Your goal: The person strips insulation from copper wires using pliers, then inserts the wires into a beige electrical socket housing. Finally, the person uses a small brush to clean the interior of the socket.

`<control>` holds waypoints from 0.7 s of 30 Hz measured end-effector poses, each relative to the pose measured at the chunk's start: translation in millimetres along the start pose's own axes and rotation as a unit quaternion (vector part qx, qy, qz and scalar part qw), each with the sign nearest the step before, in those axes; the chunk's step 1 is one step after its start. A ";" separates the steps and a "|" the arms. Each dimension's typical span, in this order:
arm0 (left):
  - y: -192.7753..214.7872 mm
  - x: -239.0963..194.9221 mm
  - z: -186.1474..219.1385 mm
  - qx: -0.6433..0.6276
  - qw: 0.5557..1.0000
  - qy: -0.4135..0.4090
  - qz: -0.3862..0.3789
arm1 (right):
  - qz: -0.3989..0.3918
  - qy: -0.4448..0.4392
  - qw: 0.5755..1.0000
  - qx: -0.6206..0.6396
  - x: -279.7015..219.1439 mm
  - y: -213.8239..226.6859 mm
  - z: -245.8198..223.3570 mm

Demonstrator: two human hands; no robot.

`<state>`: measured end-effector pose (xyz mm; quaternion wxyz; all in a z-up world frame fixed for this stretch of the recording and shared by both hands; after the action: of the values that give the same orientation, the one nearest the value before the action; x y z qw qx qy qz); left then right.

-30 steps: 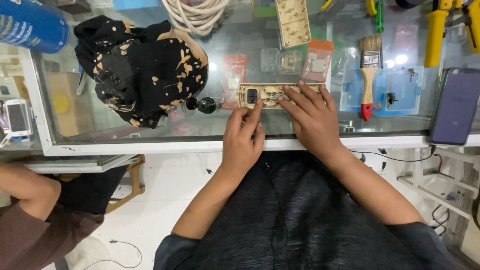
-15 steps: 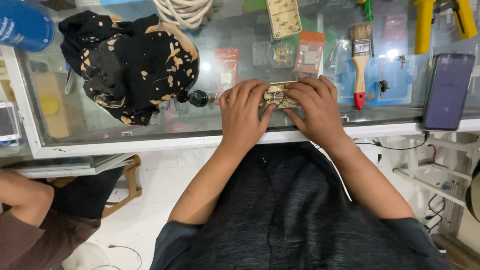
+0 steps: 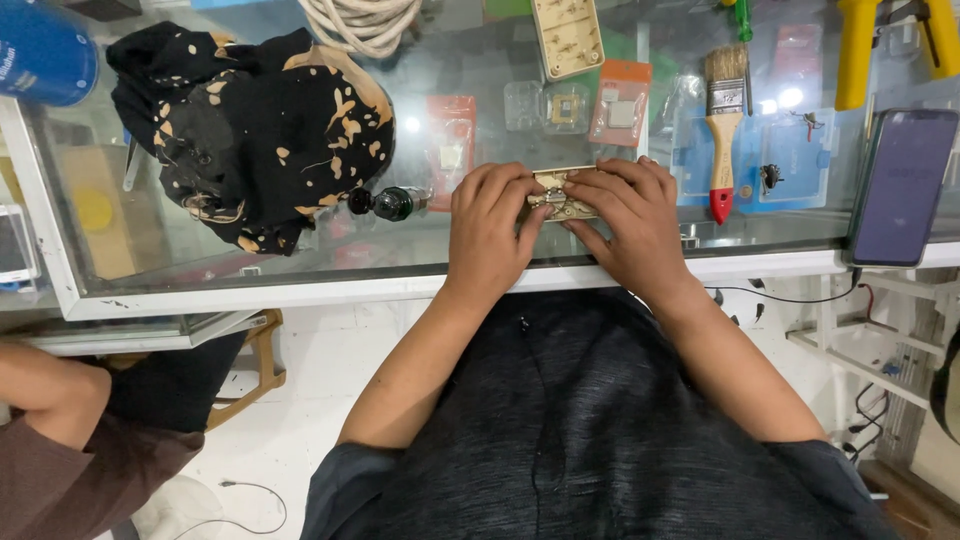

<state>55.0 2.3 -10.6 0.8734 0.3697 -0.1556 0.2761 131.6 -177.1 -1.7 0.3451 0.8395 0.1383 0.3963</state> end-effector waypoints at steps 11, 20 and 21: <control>-1.5 -3.6 2.3 -0.029 0.999 0.006 0.045 | 0.014 -0.006 1.000 0.023 4.9 2.8 -4.7; 14.9 -7.0 11.4 -0.032 0.998 0.027 0.046 | -0.002 -0.015 0.999 0.038 1.3 3.0 -0.6; 24.5 -6.6 16.4 -0.033 0.998 0.026 0.046 | -0.002 -0.015 0.999 0.037 2.8 5.0 2.6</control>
<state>33.9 2.0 11.1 0.8755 0.3256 -0.1587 0.3199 135.2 -180.6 2.1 0.3167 0.8572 0.1488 0.3778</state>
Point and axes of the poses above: each hand's wrist, its own x-axis towards the middle knuckle, its own y-axis out of the back of the hand, z = x × y, the point moved 1 cm from there along x, towards the middle knuckle, and after that the axes turned 15 degrees about z, right-handed, at the moved point
